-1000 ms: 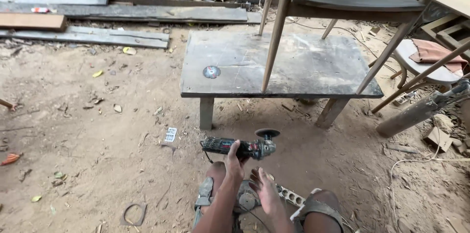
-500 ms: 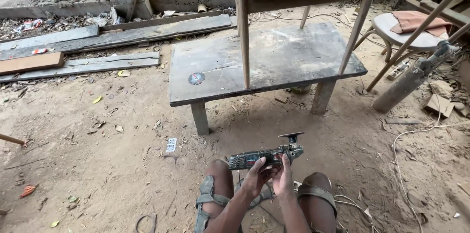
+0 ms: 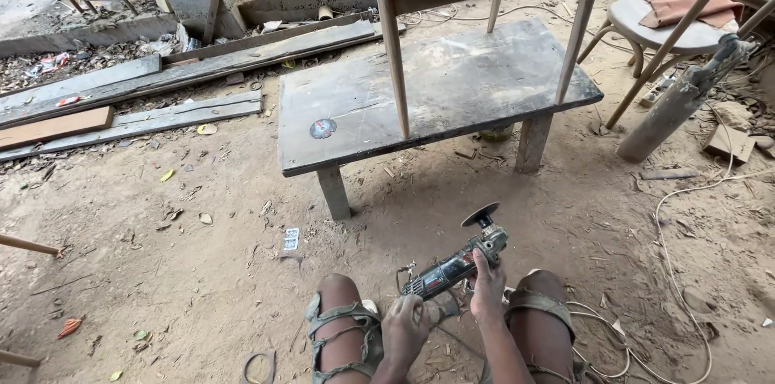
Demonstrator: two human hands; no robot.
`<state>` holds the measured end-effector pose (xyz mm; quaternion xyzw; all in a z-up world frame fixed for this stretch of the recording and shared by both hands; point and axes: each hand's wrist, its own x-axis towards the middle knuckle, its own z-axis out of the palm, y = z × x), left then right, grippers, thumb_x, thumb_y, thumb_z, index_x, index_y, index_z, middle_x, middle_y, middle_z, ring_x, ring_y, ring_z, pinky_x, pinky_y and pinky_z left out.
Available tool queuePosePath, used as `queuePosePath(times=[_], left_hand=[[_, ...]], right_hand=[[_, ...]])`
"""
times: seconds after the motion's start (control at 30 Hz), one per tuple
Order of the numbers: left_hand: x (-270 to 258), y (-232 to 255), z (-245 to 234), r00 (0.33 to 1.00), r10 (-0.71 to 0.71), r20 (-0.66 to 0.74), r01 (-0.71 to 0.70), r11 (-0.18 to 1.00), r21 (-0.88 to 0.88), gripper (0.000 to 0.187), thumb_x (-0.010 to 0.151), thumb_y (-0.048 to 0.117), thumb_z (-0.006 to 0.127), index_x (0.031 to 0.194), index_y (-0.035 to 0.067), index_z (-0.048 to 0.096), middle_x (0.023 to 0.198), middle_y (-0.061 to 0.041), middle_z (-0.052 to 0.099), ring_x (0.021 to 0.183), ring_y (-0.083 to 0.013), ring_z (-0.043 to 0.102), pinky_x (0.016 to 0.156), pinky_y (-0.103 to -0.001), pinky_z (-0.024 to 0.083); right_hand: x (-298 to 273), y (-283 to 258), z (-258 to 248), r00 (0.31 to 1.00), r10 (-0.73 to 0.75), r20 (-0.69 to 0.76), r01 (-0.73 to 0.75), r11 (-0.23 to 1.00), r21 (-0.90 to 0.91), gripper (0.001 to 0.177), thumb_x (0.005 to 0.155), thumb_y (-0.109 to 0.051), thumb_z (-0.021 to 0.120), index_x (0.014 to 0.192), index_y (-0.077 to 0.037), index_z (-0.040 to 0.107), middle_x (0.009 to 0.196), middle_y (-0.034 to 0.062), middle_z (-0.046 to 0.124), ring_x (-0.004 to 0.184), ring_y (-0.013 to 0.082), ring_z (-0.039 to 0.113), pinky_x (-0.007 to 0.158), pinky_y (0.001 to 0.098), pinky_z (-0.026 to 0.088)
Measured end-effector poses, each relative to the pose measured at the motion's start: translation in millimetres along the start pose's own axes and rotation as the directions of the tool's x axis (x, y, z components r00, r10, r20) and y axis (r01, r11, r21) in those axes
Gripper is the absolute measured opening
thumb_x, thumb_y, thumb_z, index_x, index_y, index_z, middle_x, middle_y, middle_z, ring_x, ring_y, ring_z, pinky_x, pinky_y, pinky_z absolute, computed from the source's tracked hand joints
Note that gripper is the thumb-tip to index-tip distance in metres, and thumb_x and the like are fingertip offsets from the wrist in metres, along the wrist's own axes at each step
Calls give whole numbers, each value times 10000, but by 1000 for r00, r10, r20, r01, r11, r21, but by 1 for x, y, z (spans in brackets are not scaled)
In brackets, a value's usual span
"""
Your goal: Sanding the wooden seat and frame of a chair using an angle grinder with a sanding disc
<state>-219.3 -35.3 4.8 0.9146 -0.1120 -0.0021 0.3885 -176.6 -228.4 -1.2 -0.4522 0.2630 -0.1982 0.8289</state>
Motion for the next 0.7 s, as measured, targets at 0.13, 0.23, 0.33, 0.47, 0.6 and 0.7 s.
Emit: queuePosePath(times=[0.13,0.23,0.33,0.47,0.6,0.7], left_hand=[[7,-6,12,954,260,-152,-220,946,238,702,781,198,774,1407,84,476,1326,-182,550,1219,-359,548,1040,-494,474],[22,-33,45,964,242,-111,-195,926,324,835,841,245,767,1563,129,364,1428,-200,486,1291,-384,508,1096,-547,439],[28,-40,47,947,262,-187,-185,919,349,864,850,255,757,1576,89,318,1273,-166,578,1099,-327,626,939,-489,531],[26,-46,45,942,257,-215,-181,930,320,990,778,260,804,1569,14,263,1332,-236,589,1144,-385,640,944,-486,525],[18,-26,33,978,95,-184,-90,995,37,1020,769,132,760,1612,84,188,1390,-247,579,1113,-419,645,888,-491,540],[18,-28,38,988,17,-153,-21,999,-26,974,854,208,735,1608,77,132,1278,-206,612,996,-380,687,754,-492,571]], right_hand=[[-23,12,21,1000,14,20,-11,991,-132,656,803,-304,775,1304,20,501,1072,174,638,945,277,643,877,388,538],[-45,24,35,999,39,6,-34,945,-325,717,770,-323,803,1321,11,488,1059,172,661,872,279,690,753,368,632],[-63,30,49,1000,-1,20,11,869,-495,702,741,-351,847,1278,-30,530,1039,111,682,827,220,686,697,328,615],[-72,35,54,995,-81,54,97,748,-657,705,700,-451,882,1147,-24,545,1000,125,714,821,241,716,769,358,590],[-75,36,50,981,-148,126,193,678,-709,730,685,-477,882,1163,-42,543,980,113,739,777,236,753,721,349,613],[-78,33,41,975,-140,174,224,635,-739,837,665,-457,897,1294,-69,505,1054,132,750,844,270,774,753,374,619]])
